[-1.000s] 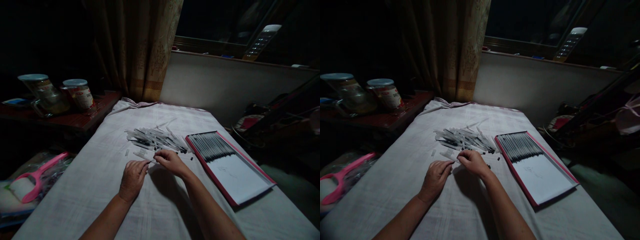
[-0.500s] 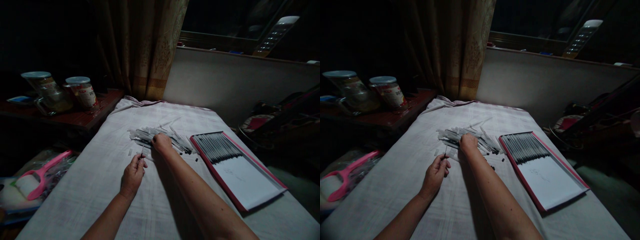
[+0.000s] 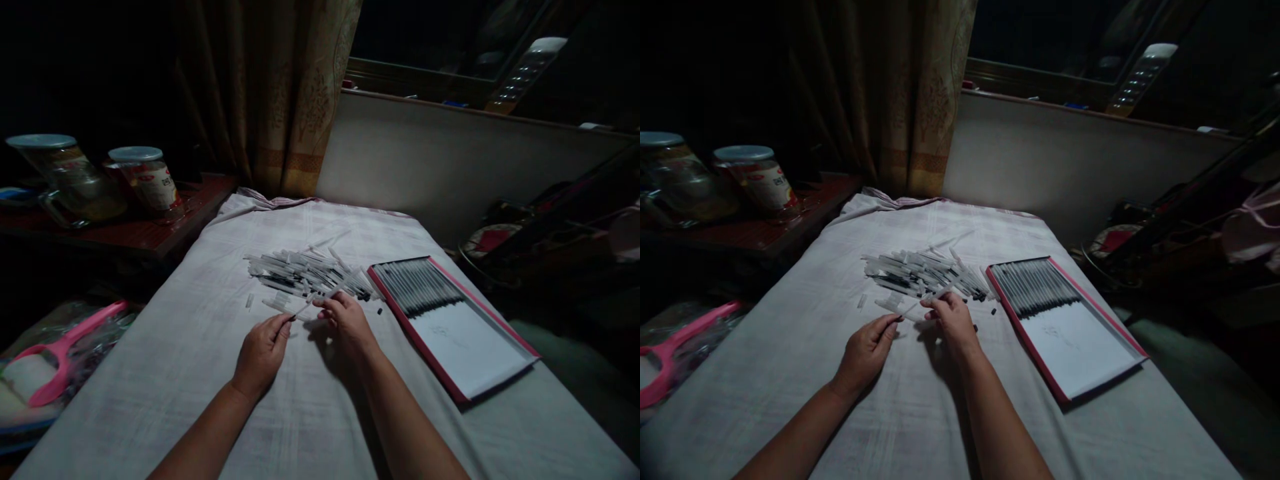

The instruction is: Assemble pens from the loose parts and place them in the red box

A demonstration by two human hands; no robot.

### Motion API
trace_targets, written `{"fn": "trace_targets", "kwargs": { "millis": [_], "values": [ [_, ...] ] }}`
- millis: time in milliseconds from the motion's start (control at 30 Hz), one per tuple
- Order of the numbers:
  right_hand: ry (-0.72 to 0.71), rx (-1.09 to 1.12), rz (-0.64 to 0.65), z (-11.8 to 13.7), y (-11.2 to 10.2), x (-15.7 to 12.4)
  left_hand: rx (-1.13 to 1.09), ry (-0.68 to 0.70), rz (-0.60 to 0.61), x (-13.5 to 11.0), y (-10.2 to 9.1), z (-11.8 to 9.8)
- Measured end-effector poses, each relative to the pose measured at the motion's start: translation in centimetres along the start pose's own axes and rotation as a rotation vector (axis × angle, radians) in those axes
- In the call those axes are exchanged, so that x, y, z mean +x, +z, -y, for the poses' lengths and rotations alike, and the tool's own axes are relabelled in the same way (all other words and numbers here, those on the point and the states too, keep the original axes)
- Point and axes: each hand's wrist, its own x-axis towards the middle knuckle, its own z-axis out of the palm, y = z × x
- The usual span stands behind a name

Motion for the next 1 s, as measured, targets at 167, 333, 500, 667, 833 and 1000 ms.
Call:
{"fn": "trace_targets", "kwargs": {
  "millis": [167,333,500,667,833,1000],
  "values": [
    [0.099,0.431,-0.134,-1.7,-0.2,-3.3,0.211,0.154,0.121,-0.2,0.1,-0.7],
    [0.106,0.463,-0.126,-1.6,0.3,-3.8,0.275,0.214,0.142,-0.3,0.1,-0.8],
    [0.093,0.418,-0.091,-1.9,0.8,-3.8,0.221,0.187,0.178,-0.4,0.0,-0.9],
    [0.060,0.319,-0.038,-2.5,1.2,-4.2,-0.027,0.055,0.164,-0.5,-0.1,-1.4],
    [0.114,0.341,-0.040,-2.5,1.3,-4.2,-0.640,-0.346,0.112,-0.1,-0.2,-1.6],
    [0.066,0.305,-0.011,-2.5,1.6,-4.1,-0.803,-0.470,0.139,0.2,-0.1,-1.8]
  ]
}}
